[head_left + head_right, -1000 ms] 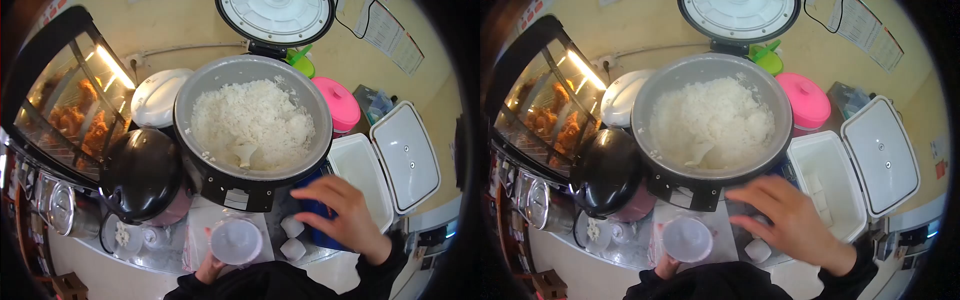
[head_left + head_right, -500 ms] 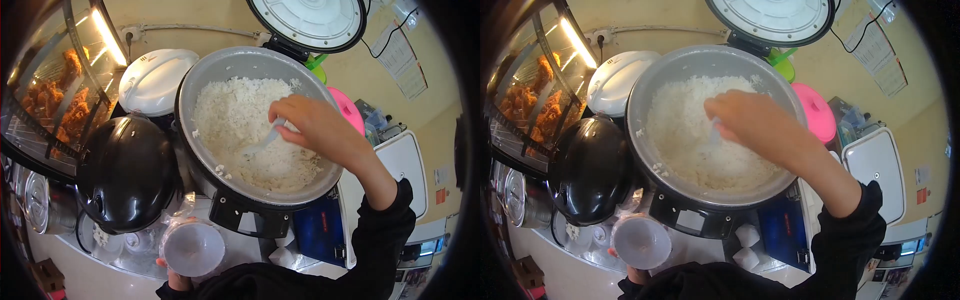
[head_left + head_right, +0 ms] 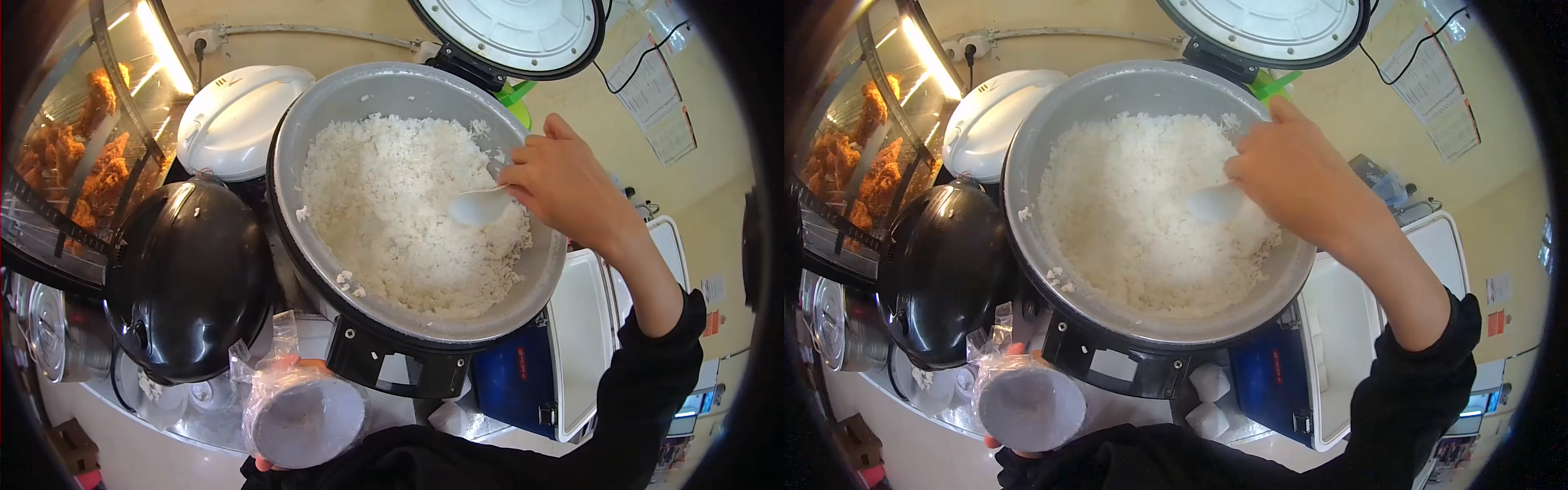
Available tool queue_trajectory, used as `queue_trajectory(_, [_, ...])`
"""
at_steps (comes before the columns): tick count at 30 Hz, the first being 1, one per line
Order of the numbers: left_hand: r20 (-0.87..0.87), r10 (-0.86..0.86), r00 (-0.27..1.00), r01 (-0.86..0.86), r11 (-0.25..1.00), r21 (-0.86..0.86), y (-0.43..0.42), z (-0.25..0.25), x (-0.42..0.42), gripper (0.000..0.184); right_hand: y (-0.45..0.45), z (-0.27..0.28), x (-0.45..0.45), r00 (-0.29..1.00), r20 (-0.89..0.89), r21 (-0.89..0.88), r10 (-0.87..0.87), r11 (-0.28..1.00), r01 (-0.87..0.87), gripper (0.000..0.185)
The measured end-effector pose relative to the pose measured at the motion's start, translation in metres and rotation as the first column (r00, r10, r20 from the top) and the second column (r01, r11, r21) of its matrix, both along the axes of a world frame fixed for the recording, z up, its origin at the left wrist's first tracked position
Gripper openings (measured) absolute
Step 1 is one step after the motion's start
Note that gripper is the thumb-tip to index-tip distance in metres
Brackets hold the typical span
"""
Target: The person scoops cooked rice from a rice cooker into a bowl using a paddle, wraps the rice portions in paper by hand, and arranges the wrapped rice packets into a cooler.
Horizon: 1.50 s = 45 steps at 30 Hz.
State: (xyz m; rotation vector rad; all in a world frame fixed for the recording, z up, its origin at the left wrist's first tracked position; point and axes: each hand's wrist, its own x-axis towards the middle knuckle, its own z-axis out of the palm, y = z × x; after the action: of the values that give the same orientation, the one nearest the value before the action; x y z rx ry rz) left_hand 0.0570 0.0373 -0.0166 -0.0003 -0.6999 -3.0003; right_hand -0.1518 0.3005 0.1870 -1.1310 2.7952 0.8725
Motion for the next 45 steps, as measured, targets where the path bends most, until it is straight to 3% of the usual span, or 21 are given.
queue_trajectory(1, [0.002,0.005,1.000,-0.005,1.000,0.002,0.001,-0.001,0.000,0.126,0.004,0.003,-0.001,0.999,-0.008,0.039,-0.036,0.999,0.036,0.009])
queue_trajectory(7, [0.017,0.021,1.000,-0.021,1.000,-0.009,0.004,-0.004,-0.003,0.120,0.027,-0.045,-0.010,0.968,0.250,-0.149,-0.016,0.987,0.055,0.007])
queue_trajectory(10, [0.023,0.030,0.999,-0.030,1.000,-0.001,0.005,-0.003,-0.003,0.117,0.027,-0.053,-0.014,0.930,0.364,-0.224,-0.054,0.964,0.144,0.014])
queue_trajectory(13, [0.024,0.050,0.998,-0.050,0.999,-0.008,0.004,-0.003,-0.007,0.114,0.022,-0.055,-0.016,0.891,0.428,-0.176,-0.152,0.953,0.246,0.015])
queue_trajectory(22, [0.027,0.107,0.994,-0.107,0.994,-0.028,0.006,-0.002,-0.016,0.106,0.033,-0.045,-0.010,0.832,0.479,-0.087,-0.279,0.928,0.361,0.019])
queue_trajectory(31, [0.008,0.144,0.990,-0.144,0.989,-0.036,0.011,-0.002,-0.022,0.097,0.027,-0.071,0.001,0.764,0.605,-0.219,-0.224,0.876,0.430,0.019])
queue_trajectory(34, [0.003,0.160,0.987,-0.160,0.986,-0.042,0.010,-0.001,-0.021,0.095,0.016,-0.094,0.004,0.728,0.681,-0.314,-0.084,0.864,0.394,0.020])
queue_trajectory(37, [-0.013,0.191,0.981,-0.192,0.980,-0.054,0.007,0.001,-0.020,0.092,0.002,-0.084,-0.001,0.663,0.733,-0.228,-0.155,0.862,0.453,0.020])
queue_trajectory(45, [-0.169,0.348,0.922,-0.360,0.932,-0.044,-0.012,0.017,-0.034,0.085,0.003,-0.064,0.000,0.628,0.754,-0.256,-0.191,0.796,0.549,0.027])
